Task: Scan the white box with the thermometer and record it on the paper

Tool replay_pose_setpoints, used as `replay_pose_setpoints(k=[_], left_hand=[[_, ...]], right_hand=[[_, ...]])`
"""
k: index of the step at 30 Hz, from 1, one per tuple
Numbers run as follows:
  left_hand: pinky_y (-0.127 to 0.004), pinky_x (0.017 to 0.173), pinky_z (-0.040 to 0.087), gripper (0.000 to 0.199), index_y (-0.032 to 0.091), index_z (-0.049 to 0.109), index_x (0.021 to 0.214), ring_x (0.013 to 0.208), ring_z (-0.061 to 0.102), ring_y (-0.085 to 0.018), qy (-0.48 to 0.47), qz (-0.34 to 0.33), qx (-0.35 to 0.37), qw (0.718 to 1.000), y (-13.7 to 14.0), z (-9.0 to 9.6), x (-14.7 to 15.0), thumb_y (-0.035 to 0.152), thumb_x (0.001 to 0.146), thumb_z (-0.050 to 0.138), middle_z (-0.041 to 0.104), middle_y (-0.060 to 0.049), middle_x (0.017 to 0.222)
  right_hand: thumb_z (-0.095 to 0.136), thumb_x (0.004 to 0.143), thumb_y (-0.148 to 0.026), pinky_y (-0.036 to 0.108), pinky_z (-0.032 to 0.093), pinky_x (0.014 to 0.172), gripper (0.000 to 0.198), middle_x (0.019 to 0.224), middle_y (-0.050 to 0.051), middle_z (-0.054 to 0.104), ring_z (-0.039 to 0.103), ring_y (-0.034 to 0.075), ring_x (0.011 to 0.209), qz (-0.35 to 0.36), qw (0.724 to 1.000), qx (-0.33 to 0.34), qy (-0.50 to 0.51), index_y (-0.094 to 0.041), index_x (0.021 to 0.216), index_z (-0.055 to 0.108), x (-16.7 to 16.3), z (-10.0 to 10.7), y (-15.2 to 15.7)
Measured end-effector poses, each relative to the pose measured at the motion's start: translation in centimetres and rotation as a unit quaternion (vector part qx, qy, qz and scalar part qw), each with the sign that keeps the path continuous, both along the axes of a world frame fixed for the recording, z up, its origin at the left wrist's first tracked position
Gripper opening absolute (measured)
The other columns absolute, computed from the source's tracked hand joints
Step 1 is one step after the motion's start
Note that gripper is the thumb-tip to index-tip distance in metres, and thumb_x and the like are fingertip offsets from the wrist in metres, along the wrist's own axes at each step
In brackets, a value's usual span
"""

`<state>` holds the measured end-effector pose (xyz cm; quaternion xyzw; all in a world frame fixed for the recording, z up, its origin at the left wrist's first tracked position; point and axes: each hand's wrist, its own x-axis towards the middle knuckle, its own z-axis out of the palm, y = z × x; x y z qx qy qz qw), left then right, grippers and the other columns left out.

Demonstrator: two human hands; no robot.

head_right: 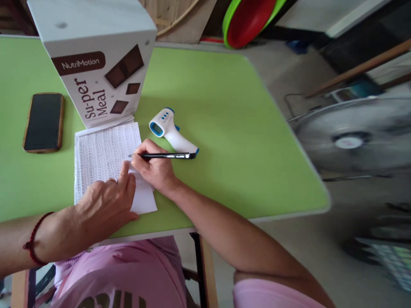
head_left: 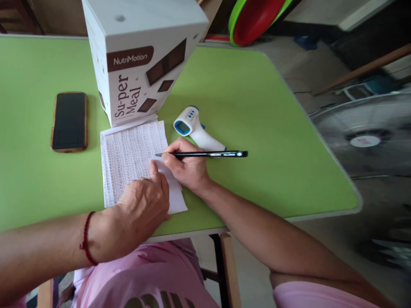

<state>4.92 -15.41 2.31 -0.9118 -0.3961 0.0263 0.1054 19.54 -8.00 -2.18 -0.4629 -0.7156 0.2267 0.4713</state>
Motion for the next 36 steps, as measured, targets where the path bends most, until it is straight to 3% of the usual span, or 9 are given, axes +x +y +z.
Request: replay_pose_setpoints(k=[5,36], left_hand=[[-0.03,0.046,0.032,0.056,0.006,0.065,0.104,0.059,0.055,-0.016,0.005,-0.012,0.019,1.0,-0.01,-0.07,-0.13,0.057,0.081,0.059,0.056,-0.028,0.129],[-0.03,0.049,0.034,0.048,0.009,0.065,0.109,0.067,0.057,-0.018,-0.012,-0.001,0.004,1.0,-0.13,-0.21,-0.09,0.049,0.084,0.058,0.055,-0.026,0.132]], right_hand=[[0.055,0.073,-0.014,0.023,0.038,0.047,0.014,0.054,-0.007,0.053,0.044,0.007,0.048,0.009,1.0,0.005,0.0,-0.022,0.064,0.048,-0.06,0.07,0.0],[0.057,0.074,-0.016,0.023,0.039,0.047,0.014,0.055,-0.006,0.053,0.045,0.008,0.048,0.019,1.0,-0.02,-0.003,-0.022,0.064,0.049,0.04,0.06,0.03]])
